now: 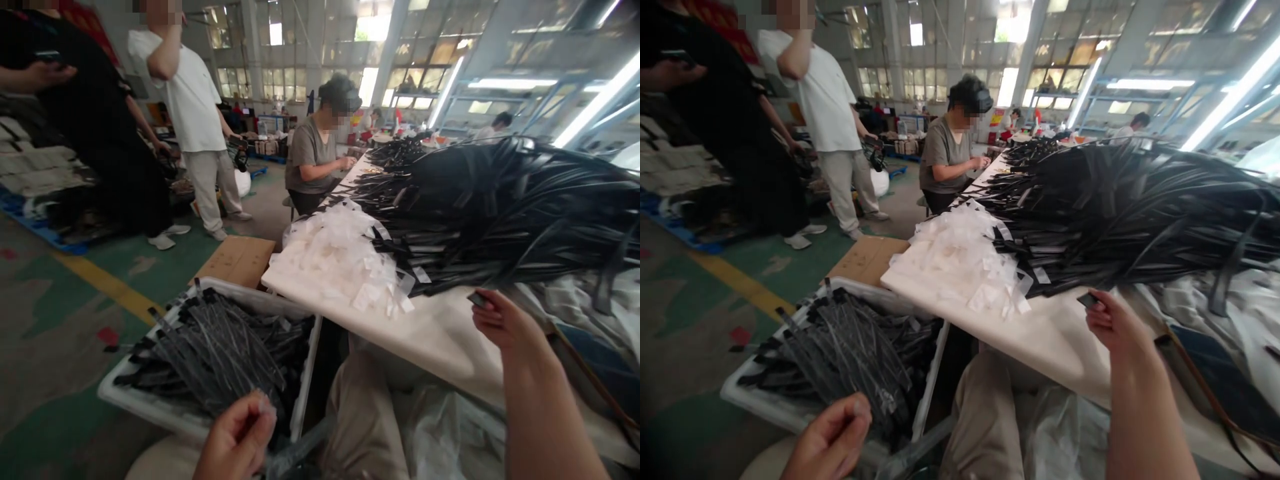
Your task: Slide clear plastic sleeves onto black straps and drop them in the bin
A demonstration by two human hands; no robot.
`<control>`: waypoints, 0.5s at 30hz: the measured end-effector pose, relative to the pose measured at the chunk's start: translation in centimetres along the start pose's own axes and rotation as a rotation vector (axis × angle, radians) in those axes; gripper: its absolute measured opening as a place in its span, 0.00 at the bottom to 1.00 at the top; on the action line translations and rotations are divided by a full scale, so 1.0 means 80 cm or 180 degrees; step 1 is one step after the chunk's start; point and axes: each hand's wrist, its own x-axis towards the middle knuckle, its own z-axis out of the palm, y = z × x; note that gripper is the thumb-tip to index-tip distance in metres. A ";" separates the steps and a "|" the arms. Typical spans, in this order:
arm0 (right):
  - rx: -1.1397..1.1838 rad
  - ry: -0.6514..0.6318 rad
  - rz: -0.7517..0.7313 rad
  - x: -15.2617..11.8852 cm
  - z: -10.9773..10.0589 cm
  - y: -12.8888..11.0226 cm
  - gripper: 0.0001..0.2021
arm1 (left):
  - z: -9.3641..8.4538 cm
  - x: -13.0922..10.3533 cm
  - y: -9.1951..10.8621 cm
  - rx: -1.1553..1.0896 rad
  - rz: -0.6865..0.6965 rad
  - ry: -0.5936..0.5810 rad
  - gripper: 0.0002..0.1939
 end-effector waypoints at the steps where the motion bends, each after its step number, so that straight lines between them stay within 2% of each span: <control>1: 0.0128 -0.0284 0.0133 -0.017 -0.001 -0.003 0.30 | -0.003 0.000 0.001 0.0064 0.0044 -0.0120 0.27; 3: 0.0462 -0.1076 0.0571 -0.070 0.005 -0.013 0.28 | -0.008 0.001 0.004 0.0242 0.0153 -0.0287 0.26; 5: 0.1099 -0.2368 0.1292 -0.139 0.026 -0.031 0.24 | -0.012 0.002 0.007 0.0495 0.0273 -0.0459 0.25; 7: 0.1422 -0.3318 0.1465 -0.207 0.057 -0.055 0.21 | -0.012 0.002 0.010 0.0746 0.0363 -0.0636 0.24; 8: 0.1469 -0.3622 0.1434 -0.235 0.074 -0.069 0.20 | -0.012 0.001 0.011 0.0847 0.0391 -0.0718 0.25; 9: 0.1551 -0.3716 0.1362 -0.257 0.090 -0.082 0.20 | -0.012 0.001 0.012 0.0926 0.0415 -0.0782 0.25; 11: 0.1702 -0.3564 0.1205 -0.282 0.116 -0.104 0.19 | -0.013 -0.002 0.011 0.1047 0.0429 -0.0884 0.27; 13: 0.1811 -0.3263 0.1076 -0.291 0.132 -0.119 0.19 | -0.016 -0.005 0.010 0.1107 0.0401 -0.0910 0.28; 15: 0.1800 -0.3178 0.0964 -0.291 0.140 -0.125 0.19 | -0.020 -0.009 0.008 0.1084 0.0363 -0.0876 0.29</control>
